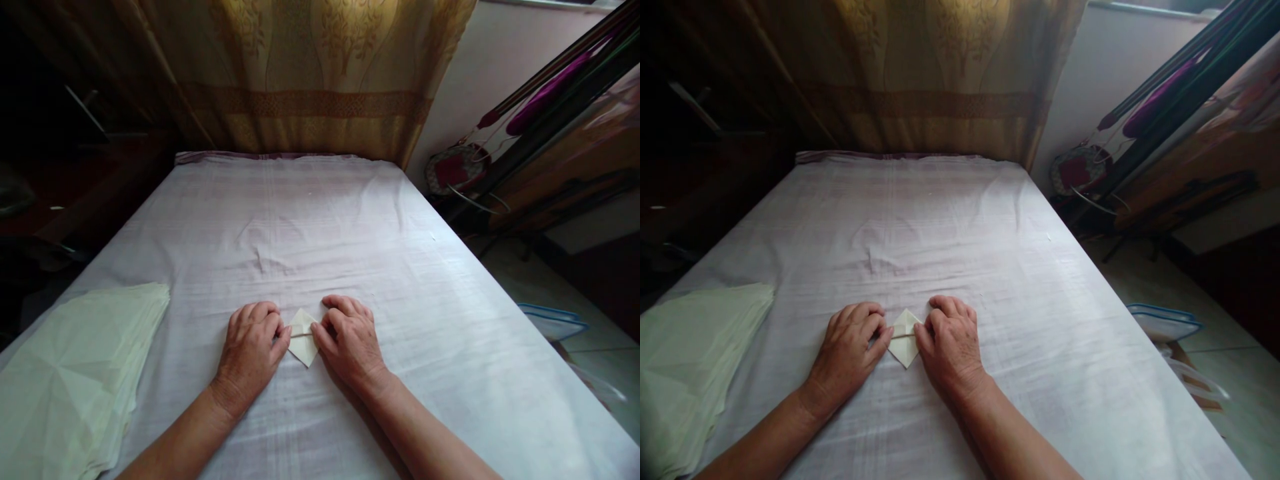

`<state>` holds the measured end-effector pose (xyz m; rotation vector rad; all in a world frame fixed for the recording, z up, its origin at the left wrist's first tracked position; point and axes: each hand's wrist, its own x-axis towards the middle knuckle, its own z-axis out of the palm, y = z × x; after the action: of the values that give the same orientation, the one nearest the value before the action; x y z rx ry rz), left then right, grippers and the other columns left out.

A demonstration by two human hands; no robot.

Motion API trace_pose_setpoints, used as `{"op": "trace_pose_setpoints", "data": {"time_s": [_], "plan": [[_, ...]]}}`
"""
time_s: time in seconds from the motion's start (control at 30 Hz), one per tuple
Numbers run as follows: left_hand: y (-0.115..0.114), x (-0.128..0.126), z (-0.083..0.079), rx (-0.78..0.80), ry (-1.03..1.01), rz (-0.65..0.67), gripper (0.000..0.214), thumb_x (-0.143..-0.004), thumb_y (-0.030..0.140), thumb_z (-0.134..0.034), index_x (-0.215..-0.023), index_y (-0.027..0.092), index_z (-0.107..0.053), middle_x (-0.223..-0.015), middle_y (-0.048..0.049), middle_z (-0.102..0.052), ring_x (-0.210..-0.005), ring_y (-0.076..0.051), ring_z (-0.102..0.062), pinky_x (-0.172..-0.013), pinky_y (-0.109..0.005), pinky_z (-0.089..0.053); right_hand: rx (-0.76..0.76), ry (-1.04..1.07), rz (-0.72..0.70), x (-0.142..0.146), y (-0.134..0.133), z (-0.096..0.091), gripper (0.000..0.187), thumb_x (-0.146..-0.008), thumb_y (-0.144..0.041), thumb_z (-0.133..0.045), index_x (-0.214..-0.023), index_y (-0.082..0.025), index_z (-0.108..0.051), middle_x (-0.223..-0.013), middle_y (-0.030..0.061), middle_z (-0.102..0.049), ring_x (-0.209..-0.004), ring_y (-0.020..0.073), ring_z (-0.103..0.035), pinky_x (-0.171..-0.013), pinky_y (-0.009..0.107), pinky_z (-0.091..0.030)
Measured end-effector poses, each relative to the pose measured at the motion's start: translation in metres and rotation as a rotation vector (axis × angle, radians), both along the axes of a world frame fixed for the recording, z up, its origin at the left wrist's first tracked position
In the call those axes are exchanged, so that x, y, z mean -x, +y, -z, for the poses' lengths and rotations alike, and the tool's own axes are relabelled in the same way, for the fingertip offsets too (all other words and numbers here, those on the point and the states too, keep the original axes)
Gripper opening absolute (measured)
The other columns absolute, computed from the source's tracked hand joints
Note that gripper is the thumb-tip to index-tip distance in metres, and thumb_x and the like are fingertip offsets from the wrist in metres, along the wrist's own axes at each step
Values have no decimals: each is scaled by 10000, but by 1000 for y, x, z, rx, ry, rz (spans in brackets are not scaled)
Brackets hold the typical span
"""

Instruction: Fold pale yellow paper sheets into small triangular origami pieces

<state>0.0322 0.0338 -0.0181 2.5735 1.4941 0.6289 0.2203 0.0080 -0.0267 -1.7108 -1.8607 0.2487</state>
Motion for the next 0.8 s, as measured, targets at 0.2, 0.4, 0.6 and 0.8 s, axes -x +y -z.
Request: {"op": "trace_pose_setpoints", "data": {"time_s": [0.2, 0.4, 0.6, 0.8], "plan": [[1, -1, 0, 4, -7, -4, 157, -890, 250, -562, -738, 212, -548, -977, -68, -649, -935, -259, -565, -868, -435, -422, -7, -8, 21, 1, 1, 0, 207, -855, -233, -652, -666, -229, -566, -1093, 56, -678, -1019, 244, -574, -890, 420, -374], [1, 0, 0, -3, 12, 2, 153, -898, 252, -584, -756, 202, -558, -956, -65, -644, -909, -252, -564, -849, -424, -426, 6, -15, 32, 3, 2, -1, 201, -830, -215, -675, -661, -222, -566, -1094, 47, -678, -1035, 248, -568, -874, 416, -360], [-5, 2, 3, -167, -74, 198, 200, -983, 224, -496, -1104, 231, -656, -1095, -43, -693, -1014, -227, -589, -938, -405, -407, -6, -16, 23, 2, 3, 1, 194, -817, -199, -689, -667, -220, -568, -1086, 46, -678, -1030, 245, -573, -876, 419, -359], [-12, 3, 1, -187, -30, 295, 272, -1014, 261, -450, -1164, 238, -676, -1155, 2, -735, -1154, -231, -590, -1061, -436, -322, -30, -17, 14, 1, 2, 2, 192, -840, -205, -663, -674, -227, -569, -1086, 48, -678, -1017, 235, -575, -873, 409, -366]]}}
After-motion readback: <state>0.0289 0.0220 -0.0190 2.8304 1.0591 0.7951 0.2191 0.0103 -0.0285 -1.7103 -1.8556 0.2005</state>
